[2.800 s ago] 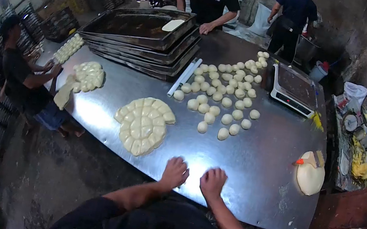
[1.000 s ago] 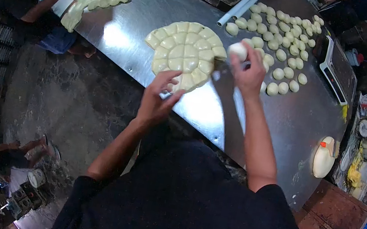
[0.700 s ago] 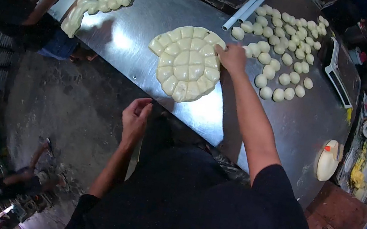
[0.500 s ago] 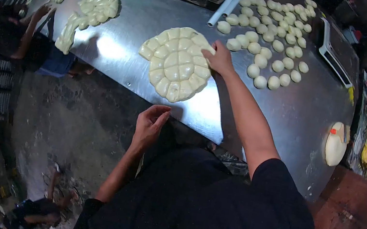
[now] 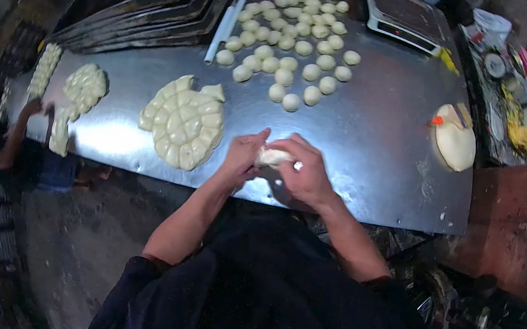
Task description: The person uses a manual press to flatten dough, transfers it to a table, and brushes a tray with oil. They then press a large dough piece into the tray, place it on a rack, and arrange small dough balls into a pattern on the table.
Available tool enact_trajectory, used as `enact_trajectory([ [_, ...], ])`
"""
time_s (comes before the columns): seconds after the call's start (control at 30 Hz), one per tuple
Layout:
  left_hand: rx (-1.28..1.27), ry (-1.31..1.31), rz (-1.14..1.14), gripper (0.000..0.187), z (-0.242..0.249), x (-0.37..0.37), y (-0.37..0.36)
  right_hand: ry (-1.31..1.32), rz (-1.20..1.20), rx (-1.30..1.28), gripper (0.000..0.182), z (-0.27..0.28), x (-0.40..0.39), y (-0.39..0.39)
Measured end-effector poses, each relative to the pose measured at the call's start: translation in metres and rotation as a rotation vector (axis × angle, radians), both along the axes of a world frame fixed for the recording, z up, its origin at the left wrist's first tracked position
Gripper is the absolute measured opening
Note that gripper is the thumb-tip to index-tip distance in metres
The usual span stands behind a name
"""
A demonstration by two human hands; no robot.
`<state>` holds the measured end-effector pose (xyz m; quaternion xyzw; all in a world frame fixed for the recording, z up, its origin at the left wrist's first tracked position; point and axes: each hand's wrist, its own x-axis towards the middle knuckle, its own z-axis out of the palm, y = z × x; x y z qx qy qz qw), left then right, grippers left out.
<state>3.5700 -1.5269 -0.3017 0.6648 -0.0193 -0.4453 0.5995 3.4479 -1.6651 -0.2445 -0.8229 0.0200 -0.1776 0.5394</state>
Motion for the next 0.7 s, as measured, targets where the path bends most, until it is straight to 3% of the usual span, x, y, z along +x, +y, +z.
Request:
enact_trajectory([
  [0.03,0.242,-0.491,-0.021,0.045,0.008,0.005,-0.004,-0.067,-0.088,0.032,0.029,0.003,-0.018,-0.018],
  [0.07,0.32,-0.938,0.035,0.047,-0.004,0.011,0.006,-0.038,-0.163,0.016,0.026,-0.008,-0.043,-0.043],
  [0.1,0.36,-1.043,0.142,0.047,-0.008,0.013,0.02,-0.012,-0.282,0.025,0.024,-0.034,-0.074,-0.071],
  [0.13,0.51,-0.993,0.068,0.043,-0.026,0.018,0.048,0.092,-0.53,0.192,0.022,-0.035,-0.099,-0.08],
  [0.17,0.621,-1.077,0.051,0.037,-0.059,0.011,0.075,0.141,-0.76,0.293,0.018,-0.075,-0.127,-0.094],
  [0.2,0.746,-1.3,-0.169,0.032,-0.097,0.001,0.092,0.293,-0.911,0.245,0.009,-0.113,-0.151,-0.102],
  [0.23,0.742,-1.527,-0.239,0.03,-0.111,-0.024,0.093,0.517,-0.988,-0.194,0.011,-0.183,-0.167,-0.104],
  [0.27,0.69,-1.499,-0.246,0.027,-0.097,-0.049,0.071,0.647,-1.008,-0.498,0.006,-0.14,-0.143,-0.067],
  [0.33,0.55,-1.53,-0.281,0.023,-0.084,-0.065,0.019,0.318,-0.791,-0.599,0.012,-0.151,-0.103,-0.054],
  [0.37,0.46,-1.577,-0.308,0.022,-0.089,-0.052,-0.005,0.175,-0.709,-0.626,0.013,-0.158,-0.073,-0.059],
  [0.47,0.582,-1.622,-0.521,0.019,-0.096,0.025,-0.04,0.091,-0.668,-0.83,0.008,-0.175,-0.012,-0.113],
  [0.57,0.599,-1.67,-0.402,0.016,-0.072,0.046,0.006,0.07,-0.745,-0.77,0.01,-0.159,-0.045,-0.171],
  [0.6,0.648,-1.557,-0.343,0.015,-0.081,0.03,0.026,0.113,-0.78,-0.813,0.01,-0.16,-0.064,-0.168],
  [0.63,0.534,-1.475,-0.337,0.013,-0.09,0.013,0.045,0.144,-0.794,-0.797,0.008,-0.164,-0.083,-0.151],
  [0.67,0.494,-1.615,-0.196,0.012,-0.101,-0.009,0.045,0.183,-0.841,-0.757,0.007,-0.175,-0.093,-0.128],
  [0.7,0.408,-1.626,-0.33,0.015,-0.11,-0.024,0.046,0.117,-0.772,-0.738,0.012,-0.191,-0.094,-0.107],
])
